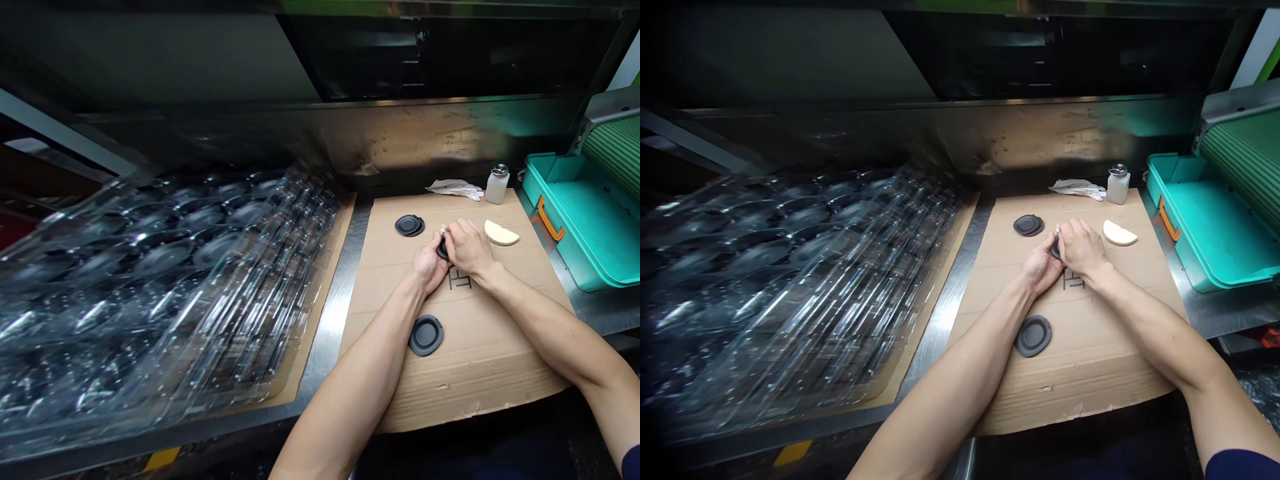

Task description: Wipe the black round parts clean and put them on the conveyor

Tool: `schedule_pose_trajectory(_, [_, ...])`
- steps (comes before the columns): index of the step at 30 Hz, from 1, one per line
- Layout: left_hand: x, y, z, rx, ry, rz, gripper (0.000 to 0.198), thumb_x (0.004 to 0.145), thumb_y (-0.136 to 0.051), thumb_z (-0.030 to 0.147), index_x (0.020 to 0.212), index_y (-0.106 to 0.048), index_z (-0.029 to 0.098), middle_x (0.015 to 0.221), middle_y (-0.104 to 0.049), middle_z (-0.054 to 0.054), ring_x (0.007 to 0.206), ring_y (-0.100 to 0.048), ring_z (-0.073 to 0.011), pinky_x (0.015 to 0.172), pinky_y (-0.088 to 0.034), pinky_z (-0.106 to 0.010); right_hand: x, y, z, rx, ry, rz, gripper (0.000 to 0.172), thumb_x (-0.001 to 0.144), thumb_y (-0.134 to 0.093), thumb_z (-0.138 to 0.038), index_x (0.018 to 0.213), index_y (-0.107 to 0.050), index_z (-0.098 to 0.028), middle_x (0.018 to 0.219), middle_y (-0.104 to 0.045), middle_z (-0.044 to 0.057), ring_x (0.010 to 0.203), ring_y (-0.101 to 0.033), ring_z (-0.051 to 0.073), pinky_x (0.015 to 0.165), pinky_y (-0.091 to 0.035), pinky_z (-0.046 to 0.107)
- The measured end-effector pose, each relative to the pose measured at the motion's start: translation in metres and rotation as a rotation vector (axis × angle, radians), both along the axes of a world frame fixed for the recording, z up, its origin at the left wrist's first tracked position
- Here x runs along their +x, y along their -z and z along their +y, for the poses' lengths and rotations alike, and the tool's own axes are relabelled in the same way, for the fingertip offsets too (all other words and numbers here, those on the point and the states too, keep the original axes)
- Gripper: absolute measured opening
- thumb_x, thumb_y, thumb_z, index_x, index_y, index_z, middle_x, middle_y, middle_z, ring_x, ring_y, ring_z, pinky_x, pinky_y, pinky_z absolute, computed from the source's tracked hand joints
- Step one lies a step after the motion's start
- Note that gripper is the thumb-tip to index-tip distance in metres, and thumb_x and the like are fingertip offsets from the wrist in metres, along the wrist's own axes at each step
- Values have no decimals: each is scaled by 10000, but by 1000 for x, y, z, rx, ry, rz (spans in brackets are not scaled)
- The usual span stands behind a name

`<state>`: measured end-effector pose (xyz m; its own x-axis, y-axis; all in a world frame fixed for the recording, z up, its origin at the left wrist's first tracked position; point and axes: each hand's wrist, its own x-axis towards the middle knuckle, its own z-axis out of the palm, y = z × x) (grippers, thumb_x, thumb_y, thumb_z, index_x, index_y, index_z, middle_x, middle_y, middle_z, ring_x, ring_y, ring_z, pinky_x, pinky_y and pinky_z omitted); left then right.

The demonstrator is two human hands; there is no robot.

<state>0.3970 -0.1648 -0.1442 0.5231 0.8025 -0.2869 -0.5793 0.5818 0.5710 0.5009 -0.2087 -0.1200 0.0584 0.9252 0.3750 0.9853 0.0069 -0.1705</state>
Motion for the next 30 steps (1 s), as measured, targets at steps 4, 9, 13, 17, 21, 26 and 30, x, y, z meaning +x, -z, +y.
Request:
schedule_pose_trajectory(4, [-2, 3, 2, 33, 31, 63, 337, 1069, -441, 291, 937, -706, 128, 915, -776, -90, 1010, -739, -198, 998, -572, -359, 0, -3, -3, -91, 74, 13, 270, 1058, -378, -263, 1103, -626, -165, 1137, -666, 156, 1051, -599, 282, 856, -456, 357])
schedule_pose_trajectory(9, [-4, 6, 4, 65, 14, 72, 324, 1057, -462, 289, 955, -711, 108, 960, -771, -110, 1019, -737, -201, 1011, -564, -361, -5, -4, -14, -186, 124, 33, 290, 1028, -395, -226, 1157, -641, -141, 1149, -680, 182, 1020, -645, 294, 829, -489, 368])
schedule_pose_trajectory(13, [-2, 5, 1, 97, 5, 59, 319, 1054, -466, 278, 950, -716, 109, 978, -771, -117, 1059, -730, -211, 1059, -535, -368, -7, -3, -17, -191, 15, 84, 266, 1014, -434, -234, 1134, -662, -166, 1161, -694, 141, 988, -654, 260, 820, -486, 337])
schedule_pose_trajectory(17, [1, 2, -3, 123, -14, 47, 350, 1072, -417, 249, 927, -708, 119, 931, -767, -96, 1067, -728, -201, 1072, -529, -363, -4, -2, -10, -85, 55, 106, 283, 1033, -416, -243, 1097, -679, -161, 1105, -692, 133, 994, -636, 247, 831, -469, 323])
schedule_pose_trajectory(21, [1, 1, -2, 116, -31, 51, 327, 1063, -447, 250, 930, -714, 118, 970, -771, -104, 1077, -726, -197, 1079, -523, -346, 0, -2, -4, -97, -118, 180, 282, 1031, -442, -230, 1000, -718, -183, 1040, -693, 91, 953, -626, 204, 844, -462, 286])
schedule_pose_trajectory(26, [-3, 4, 0, 104, -16, 60, 337, 1060, -451, 259, 945, -723, 97, 973, -775, -117, 994, -739, -183, 1045, -541, -341, 9, -13, -11, -201, -269, 165, 239, 983, -525, -205, 911, -753, -206, 1022, -724, 68, 952, -646, 194, 848, -448, 275])
schedule_pose_trajectory(30, [-2, 3, -2, 120, 36, 84, 301, 1041, -497, 290, 992, -725, 99, 1009, -780, -135, 1012, -744, -223, 995, -572, -394, 14, -21, -21, -288, -68, 70, 210, 955, -555, -215, 872, -748, -212, 954, -742, 93, 877, -653, 237, 760, -434, 316])
